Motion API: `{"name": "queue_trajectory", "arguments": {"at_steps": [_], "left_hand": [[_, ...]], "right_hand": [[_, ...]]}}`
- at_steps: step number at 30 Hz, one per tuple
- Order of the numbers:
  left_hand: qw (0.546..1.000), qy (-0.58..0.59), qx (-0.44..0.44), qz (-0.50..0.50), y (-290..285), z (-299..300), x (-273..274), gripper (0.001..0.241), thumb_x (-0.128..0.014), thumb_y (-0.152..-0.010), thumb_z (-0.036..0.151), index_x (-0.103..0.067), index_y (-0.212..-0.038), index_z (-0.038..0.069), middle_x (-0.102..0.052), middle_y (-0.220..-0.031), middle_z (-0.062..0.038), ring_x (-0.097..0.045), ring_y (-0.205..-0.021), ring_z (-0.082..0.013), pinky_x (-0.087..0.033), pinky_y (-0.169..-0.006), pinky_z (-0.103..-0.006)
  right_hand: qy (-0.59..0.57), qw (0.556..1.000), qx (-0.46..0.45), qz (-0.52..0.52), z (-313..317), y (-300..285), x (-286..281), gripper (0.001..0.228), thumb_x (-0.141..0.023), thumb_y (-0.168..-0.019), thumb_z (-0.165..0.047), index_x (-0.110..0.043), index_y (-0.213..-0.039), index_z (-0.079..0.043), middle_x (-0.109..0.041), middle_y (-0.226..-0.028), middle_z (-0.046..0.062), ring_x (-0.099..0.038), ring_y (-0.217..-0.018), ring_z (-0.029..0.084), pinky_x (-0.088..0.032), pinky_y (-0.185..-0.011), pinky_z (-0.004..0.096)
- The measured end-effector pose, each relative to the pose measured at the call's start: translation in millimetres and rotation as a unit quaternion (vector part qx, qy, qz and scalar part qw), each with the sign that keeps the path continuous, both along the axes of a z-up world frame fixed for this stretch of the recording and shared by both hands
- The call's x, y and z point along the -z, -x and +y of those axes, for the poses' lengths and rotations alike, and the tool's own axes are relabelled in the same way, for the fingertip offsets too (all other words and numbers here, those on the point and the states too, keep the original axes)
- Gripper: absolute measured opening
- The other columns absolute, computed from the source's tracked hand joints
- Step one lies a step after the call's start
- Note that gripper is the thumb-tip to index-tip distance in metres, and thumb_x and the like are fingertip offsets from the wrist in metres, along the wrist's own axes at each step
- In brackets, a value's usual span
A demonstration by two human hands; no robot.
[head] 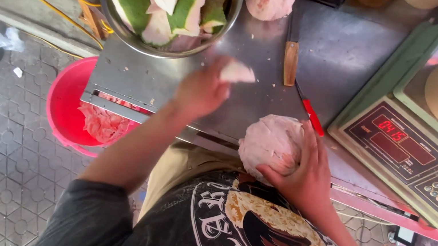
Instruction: Peeling and prepping a pomelo fruit at a food prep counter.
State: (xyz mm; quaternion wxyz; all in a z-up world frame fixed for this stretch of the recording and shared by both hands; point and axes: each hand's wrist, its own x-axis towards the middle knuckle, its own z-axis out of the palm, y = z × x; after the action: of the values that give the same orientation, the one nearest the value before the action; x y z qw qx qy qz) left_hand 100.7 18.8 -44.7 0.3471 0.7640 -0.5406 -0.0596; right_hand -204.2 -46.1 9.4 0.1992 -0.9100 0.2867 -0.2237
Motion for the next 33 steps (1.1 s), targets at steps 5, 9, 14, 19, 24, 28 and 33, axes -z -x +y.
{"name": "queue_trajectory", "arguments": {"at_steps": [5,9,14,19,24,28,33], "left_hand": [[0.953,0.008,-0.192,-0.235,-110,8,-88,0.051,-0.07,-0.089,0.021,-0.051,-0.136,0.01,-0.067,-0.114,-0.018,-0.064,-0.104,-0.0401,-0.053,-0.085,-0.0515],[0.905,-0.141,-0.214,-0.341,-198,-9,-57,0.096,-0.076,-0.095,0.069,-0.047,-0.134,-0.014,-0.061,-0.121,-0.033,-0.057,-0.11,-0.0491,-0.046,-0.086,-0.0593],[0.93,-0.003,-0.152,-0.335,-142,4,-38,0.104,-0.078,-0.095,0.069,-0.039,-0.146,-0.014,-0.054,-0.139,-0.033,-0.049,-0.13,-0.0507,-0.041,-0.106,-0.0583],[0.988,-0.059,0.14,0.036,32,21,-68,0.111,-0.08,-0.086,0.062,-0.033,-0.161,-0.005,-0.044,-0.159,-0.029,-0.039,-0.151,-0.0431,-0.032,-0.124,-0.0513],[0.975,-0.072,0.164,0.134,101,16,-31,0.142,-0.091,-0.062,0.069,-0.017,-0.155,-0.01,-0.033,-0.155,-0.035,-0.036,-0.142,-0.0468,-0.033,-0.117,-0.0498],[0.975,-0.043,0.163,0.143,104,15,-31,0.131,-0.092,-0.061,0.059,-0.027,-0.156,-0.003,-0.037,-0.156,-0.029,-0.038,-0.144,-0.0456,-0.037,-0.117,-0.0486],[0.97,-0.057,0.224,0.082,111,14,-47,0.122,-0.094,-0.056,0.051,-0.035,-0.151,0.003,-0.042,-0.154,-0.023,-0.041,-0.144,-0.0421,-0.04,-0.114,-0.0513]], "right_hand": [[-0.001,0.998,-0.048,-0.029,-11,-19,3,0.108,-0.086,-0.072,-0.042,-0.032,-0.153,0.005,-0.049,-0.149,0.025,-0.05,-0.136,0.045,-0.042,-0.111,0.051],[-0.018,0.986,-0.12,-0.116,-14,-31,0,0.08,-0.072,-0.093,-0.031,-0.035,-0.154,0.006,-0.048,-0.154,0.026,-0.049,-0.142,0.045,-0.04,-0.118,0.051],[-0.06,0.992,-0.026,-0.108,-78,-13,48,0.046,-0.06,-0.106,-0.021,-0.053,-0.148,-0.003,-0.06,-0.148,0.019,-0.058,-0.139,0.037,-0.047,-0.116,0.046],[0.044,0.996,0.02,0.078,-100,-11,80,0.048,-0.067,-0.094,-0.014,-0.057,-0.139,0.0,-0.062,-0.138,0.022,-0.057,-0.126,0.041,-0.048,-0.107,0.048],[0.082,0.98,0.067,0.168,-104,-12,104,0.044,-0.065,-0.093,-0.007,-0.058,-0.136,0.0,-0.063,-0.12,0.024,-0.058,-0.114,0.044,-0.05,-0.095,0.05],[0.085,0.988,0.041,0.122,-89,-9,74,0.043,-0.062,-0.091,0.0,-0.058,-0.134,-0.001,-0.061,-0.119,0.025,-0.058,-0.11,0.043,-0.051,-0.093,0.05],[-0.013,0.999,0.02,-0.021,-73,18,37,0.033,-0.06,-0.095,-0.003,-0.054,-0.127,0.001,-0.061,-0.105,0.019,-0.061,-0.095,0.034,-0.052,-0.08,0.04]]}}
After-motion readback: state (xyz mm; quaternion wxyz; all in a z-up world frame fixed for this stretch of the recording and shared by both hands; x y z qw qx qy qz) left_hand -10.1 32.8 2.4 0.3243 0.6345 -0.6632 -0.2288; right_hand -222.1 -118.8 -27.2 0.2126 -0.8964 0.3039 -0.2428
